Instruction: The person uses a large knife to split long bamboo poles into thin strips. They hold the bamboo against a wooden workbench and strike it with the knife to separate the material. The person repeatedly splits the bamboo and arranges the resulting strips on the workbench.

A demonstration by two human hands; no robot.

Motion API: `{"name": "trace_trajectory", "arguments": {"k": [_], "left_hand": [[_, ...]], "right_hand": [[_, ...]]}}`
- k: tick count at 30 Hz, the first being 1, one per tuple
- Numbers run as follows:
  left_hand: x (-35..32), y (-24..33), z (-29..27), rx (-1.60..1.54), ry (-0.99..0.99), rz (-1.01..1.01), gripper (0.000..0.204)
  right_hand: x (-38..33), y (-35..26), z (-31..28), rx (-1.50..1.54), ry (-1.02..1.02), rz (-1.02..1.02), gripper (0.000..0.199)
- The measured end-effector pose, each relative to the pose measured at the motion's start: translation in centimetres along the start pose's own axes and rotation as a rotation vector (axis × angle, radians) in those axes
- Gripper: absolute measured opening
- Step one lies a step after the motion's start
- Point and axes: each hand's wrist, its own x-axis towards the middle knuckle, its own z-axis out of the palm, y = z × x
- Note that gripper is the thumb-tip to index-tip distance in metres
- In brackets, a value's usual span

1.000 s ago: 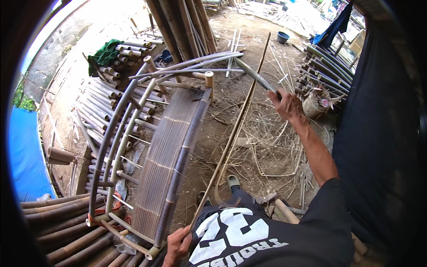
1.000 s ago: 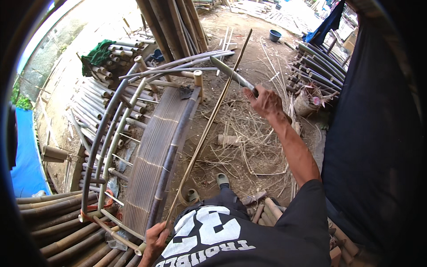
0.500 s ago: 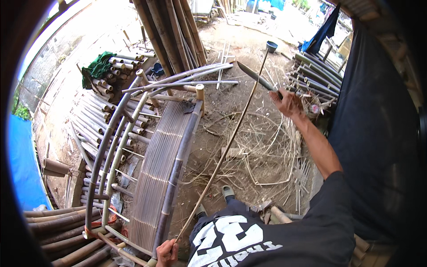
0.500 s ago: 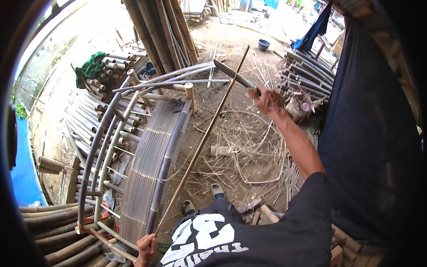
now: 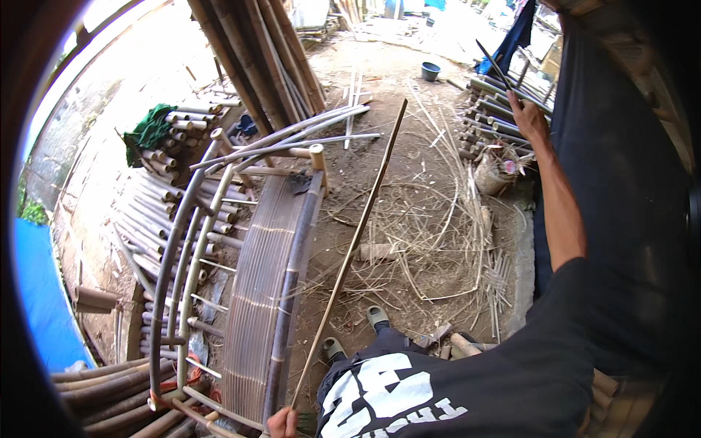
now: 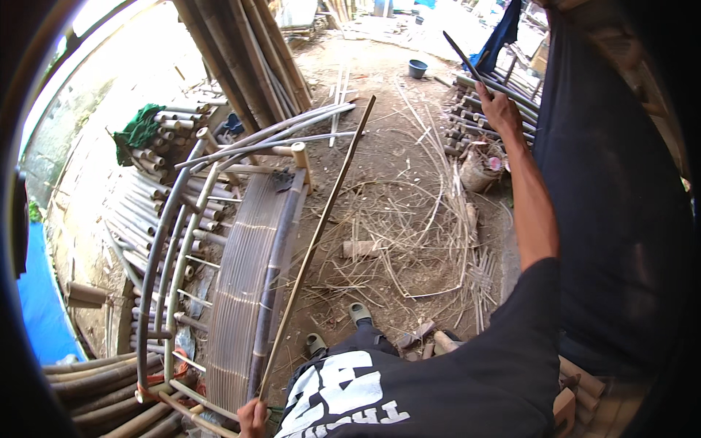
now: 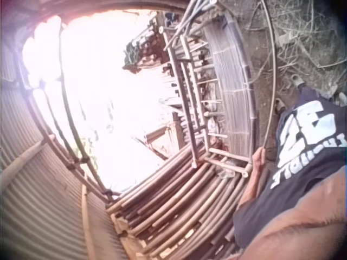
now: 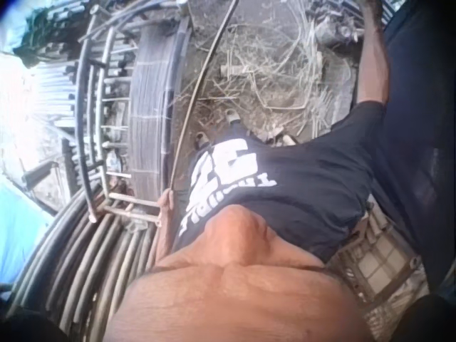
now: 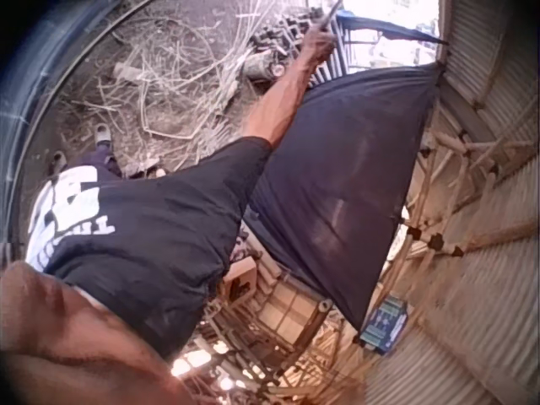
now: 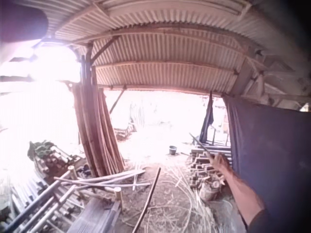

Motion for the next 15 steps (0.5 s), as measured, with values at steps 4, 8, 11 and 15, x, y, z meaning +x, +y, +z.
{"name": "trace_trajectory", "arguments": {"k": [4,8,11,15], "left_hand": [[11.1,14.4,3.2,-0.537,-0.148,-0.144,0.038],[19.3,22.7,3.7,-0.908,-0.298,-0.113,0.044],[21.4,26.4,3.0,-0.956,-0.278,-0.09,0.045],[21.9,27.2,3.0,-0.972,-0.233,-0.111,0.046]], "right_hand": [[-8.6,-6.1,4.3,0.303,-0.075,-0.125,0.077],[-23.2,-15.2,7.2,0.616,-0.351,-0.363,0.053],[-31.2,-20.6,6.0,0.689,-0.501,-0.608,0.051],[-35.9,-22.6,5.9,0.734,-0.396,-0.74,0.064]]}}
